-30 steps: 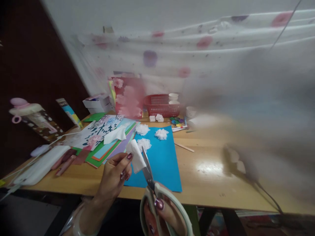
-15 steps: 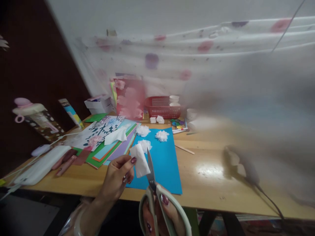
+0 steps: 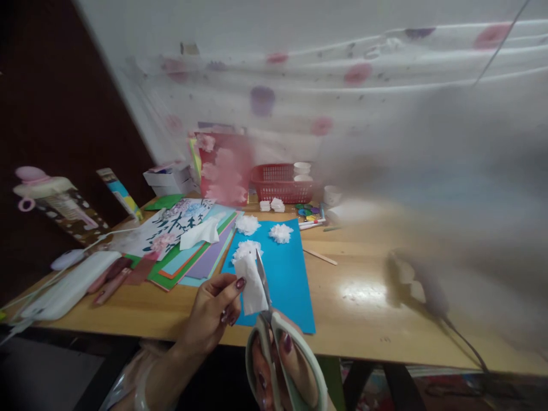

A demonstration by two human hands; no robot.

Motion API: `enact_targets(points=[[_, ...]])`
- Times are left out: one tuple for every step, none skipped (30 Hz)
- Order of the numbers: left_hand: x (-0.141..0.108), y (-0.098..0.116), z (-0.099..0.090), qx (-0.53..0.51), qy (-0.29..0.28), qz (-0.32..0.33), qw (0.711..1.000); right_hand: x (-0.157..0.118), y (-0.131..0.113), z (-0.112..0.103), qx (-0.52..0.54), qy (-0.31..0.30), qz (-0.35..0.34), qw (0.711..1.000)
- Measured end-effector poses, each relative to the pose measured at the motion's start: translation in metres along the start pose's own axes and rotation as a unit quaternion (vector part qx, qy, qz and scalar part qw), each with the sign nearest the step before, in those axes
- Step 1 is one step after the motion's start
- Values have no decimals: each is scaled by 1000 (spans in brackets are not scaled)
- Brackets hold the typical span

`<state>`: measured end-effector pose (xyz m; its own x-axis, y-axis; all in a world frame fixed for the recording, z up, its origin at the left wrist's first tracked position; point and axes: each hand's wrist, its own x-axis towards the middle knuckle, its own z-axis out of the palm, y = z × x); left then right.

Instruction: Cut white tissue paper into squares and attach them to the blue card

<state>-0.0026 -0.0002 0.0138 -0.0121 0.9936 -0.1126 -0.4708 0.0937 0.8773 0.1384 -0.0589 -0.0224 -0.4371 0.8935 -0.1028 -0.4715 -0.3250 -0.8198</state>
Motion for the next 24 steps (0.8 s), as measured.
enact_targets(points=[[0, 1, 0, -3, -1, -1, 1000, 1, 4, -3, -9, -3, 14, 1000], [1, 2, 0, -6, -2, -2, 1000, 2, 6, -6, -17, -6, 27, 999], [1, 3, 0, -8, -3, -2, 1000, 3, 7, -8, -21, -8, 37, 999], [1, 4, 0, -9, -6, -1, 1000, 4, 5, -10, -30, -5, 36, 999], [1, 5, 0, -7, -9, 0, 1000, 4, 1, -10, -46, 13, 22, 999], [1, 5, -1, -4, -14, 3, 1000, 4, -5, -11, -70, 55, -7, 996], [1, 6, -2, 0, -20, 5, 1000, 3, -13, -12, -111, 118, -48, 986], [1, 6, -3, 4, -26, 7, 1000, 1, -22, -15, -174, 207, -96, 958], [2, 6, -5, 7, -34, 8, 999, -1, -32, -19, -248, 306, -141, 908], [2, 6, -7, 9, -40, 8, 999, -4, -42, -26, -341, 380, -162, 844], [3, 5, -9, 13, -46, 8, 999, -8, -51, -34, -443, 432, -144, 772], [4, 5, -11, 19, -51, 12, 998, -11, -59, -44, -523, 455, -119, 711], [5, 4, -14, 30, -56, 19, 998, -14, -64, -56, -582, 457, -103, 664], [6, 4, -16, 50, -61, 32, 996, -17, -68, -68, -624, 454, -101, 628], [8, 4, -18, 79, -69, 54, 993, -19, -71, -80, -651, 447, -94, 607], [9, 4, -20, 115, -74, 87, 987, -20, -72, -91, -668, 437, -86, 596], [10, 4, -22, 159, -78, 134, 975, -22, -73, -99, -677, 433, -78, 590], [11, 4, -23, 204, -81, 192, 956, -23, -73, -105, -679, 435, -70, 587], [11, 4, -24, 247, -86, 250, 932, -23, -74, -107, -675, 445, -69, 585], [11, 4, -24, 283, -92, 302, 906, -23, -74, -104, -664, 453, -80, 589], [11, 3, -25, 310, -101, 342, 881, -23, -73, -99, -649, 453, -102, 603], [11, 2, -25, 330, -114, 365, 863, -22, -72, -90, -630, 444, -135, 622], [11, 1, -25, 345, -128, 374, 852, -19, -70, -78, -609, 399, -177, 662], [10, -1, -25, 356, -141, 372, 846, -16, -67, -66, -586, 349, -214, 700]])
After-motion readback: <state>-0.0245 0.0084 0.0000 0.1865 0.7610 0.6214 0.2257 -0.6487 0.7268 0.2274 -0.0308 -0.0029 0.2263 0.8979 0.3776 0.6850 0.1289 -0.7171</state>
